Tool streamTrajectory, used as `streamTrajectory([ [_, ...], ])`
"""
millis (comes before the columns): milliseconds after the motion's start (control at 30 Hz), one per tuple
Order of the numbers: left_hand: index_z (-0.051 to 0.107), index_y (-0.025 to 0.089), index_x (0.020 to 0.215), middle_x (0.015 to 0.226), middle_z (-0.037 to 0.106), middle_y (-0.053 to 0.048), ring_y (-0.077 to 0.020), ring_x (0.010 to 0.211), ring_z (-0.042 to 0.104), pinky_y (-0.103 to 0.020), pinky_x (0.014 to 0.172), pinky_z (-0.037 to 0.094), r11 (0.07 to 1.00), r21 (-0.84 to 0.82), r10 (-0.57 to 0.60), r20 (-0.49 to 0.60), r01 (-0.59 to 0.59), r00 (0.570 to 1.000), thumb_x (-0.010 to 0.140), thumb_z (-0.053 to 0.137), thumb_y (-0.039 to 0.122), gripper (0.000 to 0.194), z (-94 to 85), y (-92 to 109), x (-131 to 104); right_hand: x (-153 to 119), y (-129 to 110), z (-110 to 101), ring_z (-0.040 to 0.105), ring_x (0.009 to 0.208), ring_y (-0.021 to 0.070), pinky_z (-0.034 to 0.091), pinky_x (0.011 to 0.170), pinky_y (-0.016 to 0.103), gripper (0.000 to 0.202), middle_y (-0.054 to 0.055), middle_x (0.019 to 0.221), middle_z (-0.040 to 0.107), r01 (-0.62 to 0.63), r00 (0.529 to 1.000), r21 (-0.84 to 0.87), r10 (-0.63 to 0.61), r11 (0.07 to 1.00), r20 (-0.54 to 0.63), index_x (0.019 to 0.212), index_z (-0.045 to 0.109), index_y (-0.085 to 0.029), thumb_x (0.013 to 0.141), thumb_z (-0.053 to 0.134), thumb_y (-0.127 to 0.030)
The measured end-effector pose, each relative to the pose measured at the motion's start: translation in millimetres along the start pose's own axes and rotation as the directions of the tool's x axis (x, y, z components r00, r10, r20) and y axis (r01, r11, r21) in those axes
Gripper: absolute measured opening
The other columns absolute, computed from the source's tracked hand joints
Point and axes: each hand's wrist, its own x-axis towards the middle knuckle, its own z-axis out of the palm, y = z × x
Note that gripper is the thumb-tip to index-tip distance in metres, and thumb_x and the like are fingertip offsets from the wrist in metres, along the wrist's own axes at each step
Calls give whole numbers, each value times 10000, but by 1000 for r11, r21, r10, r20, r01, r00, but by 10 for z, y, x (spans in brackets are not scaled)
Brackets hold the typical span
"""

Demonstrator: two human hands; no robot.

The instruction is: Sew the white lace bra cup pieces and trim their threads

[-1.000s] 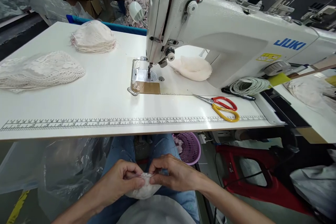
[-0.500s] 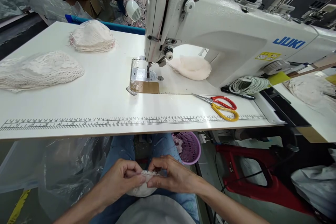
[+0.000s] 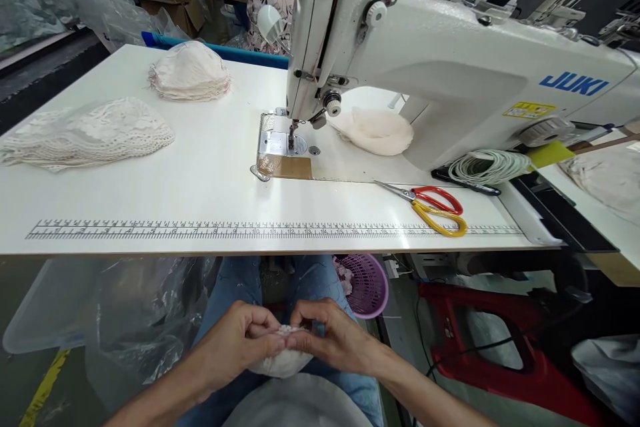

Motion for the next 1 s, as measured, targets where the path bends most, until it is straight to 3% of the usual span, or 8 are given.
streamTrajectory([
  [267, 675, 115, 761, 572, 426, 25, -105, 552, 304, -225, 516, 245, 999, 43, 16, 64, -19, 998, 748, 555, 592, 492, -70, 55, -90, 10, -44, 8, 383, 555, 76, 298, 510, 184, 397, -41, 583, 444, -11, 1000, 132, 7, 991, 27, 694, 559, -139, 807, 570, -520],
  [400, 680, 124, 815, 591, 462, 30, -102, 559, 325, -212, 532, 261, 1000, -10, -8, 118, 9, 993, 718, 625, 532, 423, -71, 95, -75, 14, -44, 12, 385, 549, 74, 300, 496, 177, 393, -34, 594, 470, -14, 999, 155, 7, 988, 44, 712, 572, -132, 801, 579, -515],
  [500, 660, 121, 757, 569, 390, 53, -90, 550, 269, -212, 510, 206, 999, -36, -20, 150, 26, 988, 675, 686, 464, 353, -32, 109, -26, 0, -36, -6, 407, 544, 72, 303, 491, 169, 376, -27, 598, 497, -6, 999, 103, 2, 995, 40, 739, 591, -128, 814, 573, -496],
  [633, 648, 120, 654, 544, 298, 59, -91, 540, 203, -238, 497, 148, 999, 52, -9, 101, 4, 995, 697, 648, 495, 378, 31, 147, 34, -64, -28, -60, 436, 555, 76, 307, 500, 169, 349, -24, 615, 515, -17, 1000, -44, 16, 999, -9, 769, 611, -134, 830, 565, -475],
  [867, 686, 117, 627, 514, 371, 54, -88, 535, 255, -229, 508, 182, 995, -27, -96, 96, 99, 991, 587, 737, 531, 418, 114, 210, 104, -219, 1, -153, 488, 608, 90, 335, 552, 176, 325, -25, 645, 533, 16, 999, -117, -20, 993, -38, 776, 614, -147, 833, 570, -465],
  [1000, 709, 118, 655, 536, 427, 40, -95, 567, 307, -225, 535, 213, 989, -91, -104, 139, 117, 985, 576, 767, 500, 394, 165, 200, 137, -305, 48, -224, 402, 524, 64, 295, 495, 165, 276, -47, 580, 469, 81, 997, -69, -80, 994, 15, 790, 611, -134, 870, 537, -388],
])
